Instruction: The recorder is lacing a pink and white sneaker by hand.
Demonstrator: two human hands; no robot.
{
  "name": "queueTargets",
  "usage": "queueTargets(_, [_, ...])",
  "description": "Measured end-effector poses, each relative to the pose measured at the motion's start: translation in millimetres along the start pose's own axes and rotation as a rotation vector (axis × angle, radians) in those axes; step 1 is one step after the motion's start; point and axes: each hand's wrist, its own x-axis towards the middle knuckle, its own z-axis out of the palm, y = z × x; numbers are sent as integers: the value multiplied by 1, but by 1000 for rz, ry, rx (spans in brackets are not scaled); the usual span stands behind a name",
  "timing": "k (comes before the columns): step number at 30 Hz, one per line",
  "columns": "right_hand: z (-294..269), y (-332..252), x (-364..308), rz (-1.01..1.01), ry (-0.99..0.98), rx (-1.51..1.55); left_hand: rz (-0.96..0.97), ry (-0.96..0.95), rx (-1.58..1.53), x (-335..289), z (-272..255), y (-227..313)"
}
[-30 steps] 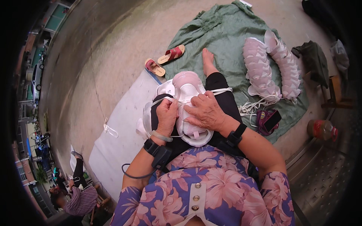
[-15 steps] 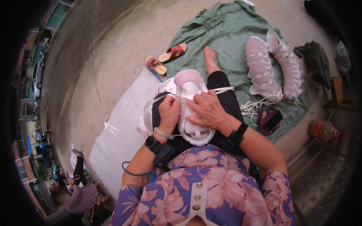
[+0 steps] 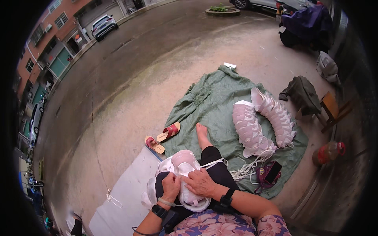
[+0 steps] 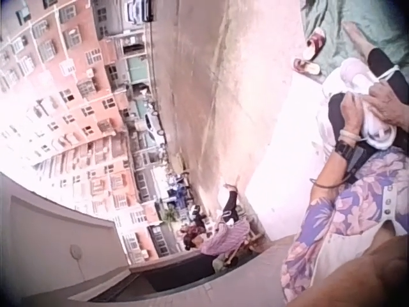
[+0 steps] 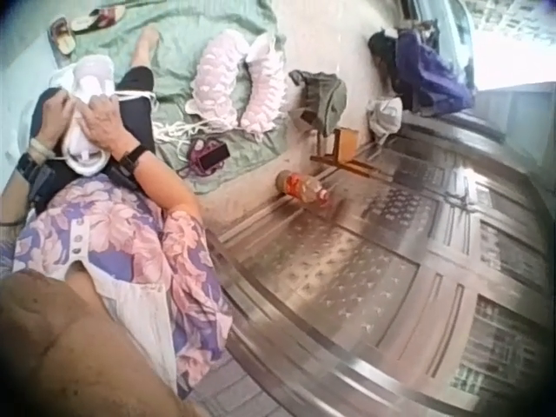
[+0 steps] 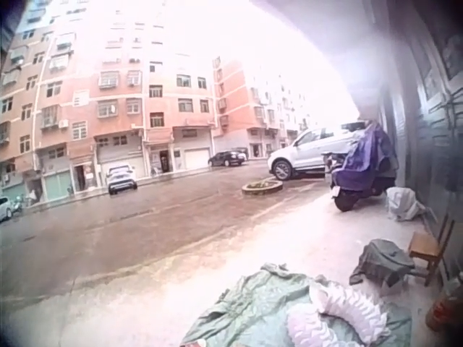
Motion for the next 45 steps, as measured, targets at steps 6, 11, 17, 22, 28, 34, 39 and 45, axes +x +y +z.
queueTargets(6, [7,3,7,32,16,-2,224,53,61,-9,-14,19])
queueTargets(11, [11,-5,11,66,62,35,214,-177,210,-13,-25,22])
queueTargets(17, [30,-4,13,115,144,63,155,-271,349,-6,-18,18])
queueTargets(22, [30,-9,22,159,147,84,224,-287,210,2,-29,0])
queueTargets(28, [37,-8,21,182,140,34,255,-301,100,3,-28,-7])
queueTargets(34, [37,-14,21,87,181,-69,321,-318,61,1,-30,-8])
queueTargets(39, [41,-19,22,91,83,-135,300,-278,-56,-4,-27,-14])
queueTargets(45, [23,-27,26,50,-25,-247,257,-133,-10,-13,-16,0])
